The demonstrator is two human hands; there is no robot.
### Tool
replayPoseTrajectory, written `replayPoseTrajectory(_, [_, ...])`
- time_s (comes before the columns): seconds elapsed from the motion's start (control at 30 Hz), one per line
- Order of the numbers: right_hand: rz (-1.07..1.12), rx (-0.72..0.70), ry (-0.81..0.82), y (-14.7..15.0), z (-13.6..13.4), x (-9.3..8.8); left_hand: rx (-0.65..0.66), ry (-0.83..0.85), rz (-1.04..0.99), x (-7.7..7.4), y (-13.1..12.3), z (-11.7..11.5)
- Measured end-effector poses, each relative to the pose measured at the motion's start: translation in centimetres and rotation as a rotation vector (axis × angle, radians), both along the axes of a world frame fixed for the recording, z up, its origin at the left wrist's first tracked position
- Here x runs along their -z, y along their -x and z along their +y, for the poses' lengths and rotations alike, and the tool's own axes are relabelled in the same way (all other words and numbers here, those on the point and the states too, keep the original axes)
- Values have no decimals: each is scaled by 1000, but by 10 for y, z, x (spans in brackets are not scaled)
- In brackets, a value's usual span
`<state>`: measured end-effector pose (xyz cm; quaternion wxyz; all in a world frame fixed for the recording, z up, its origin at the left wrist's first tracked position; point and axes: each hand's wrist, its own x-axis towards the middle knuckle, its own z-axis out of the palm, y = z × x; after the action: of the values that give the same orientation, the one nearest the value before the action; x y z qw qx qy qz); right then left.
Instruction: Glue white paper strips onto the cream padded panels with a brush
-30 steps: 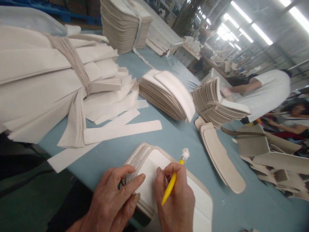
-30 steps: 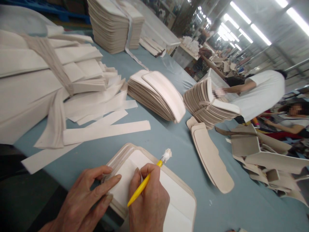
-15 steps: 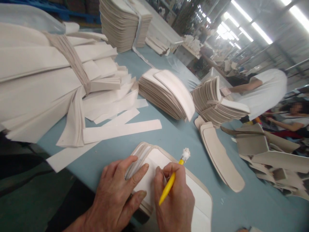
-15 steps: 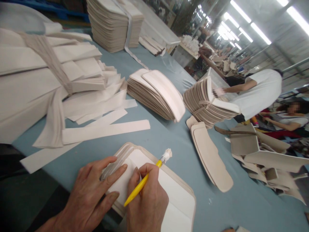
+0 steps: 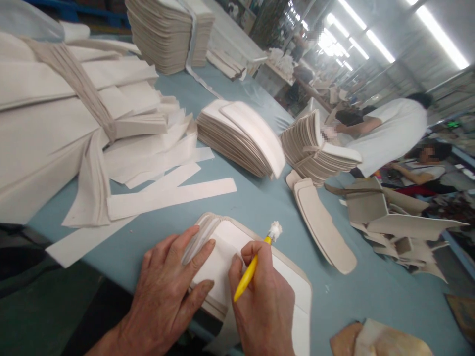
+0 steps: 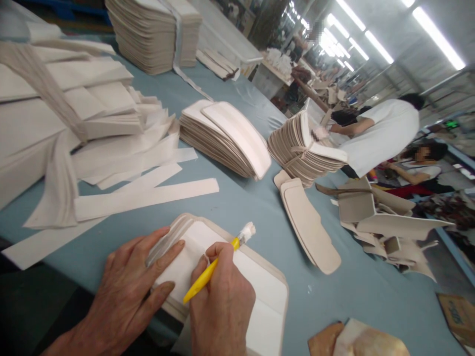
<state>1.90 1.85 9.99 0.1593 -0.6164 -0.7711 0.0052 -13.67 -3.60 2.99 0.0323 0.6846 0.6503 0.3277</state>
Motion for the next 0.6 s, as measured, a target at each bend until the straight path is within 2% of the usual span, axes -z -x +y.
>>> replayPoseTrajectory(0.17, [-72, 34, -6, -21, -4, -13, 6, -16, 54, 0, 1, 2])
replayPoseTrajectory(0.37, [-57, 81, 96, -70, -8, -31, 14, -71, 118, 2, 4, 6])
replayPoseTrajectory(0.53, [11, 225, 119, -100, -13, -37, 10, -37, 167, 5, 8, 7])
replayPoseTrajectory(0.6, [29, 249, 112, -110, -15, -37, 3, -39, 110, 10, 10, 9])
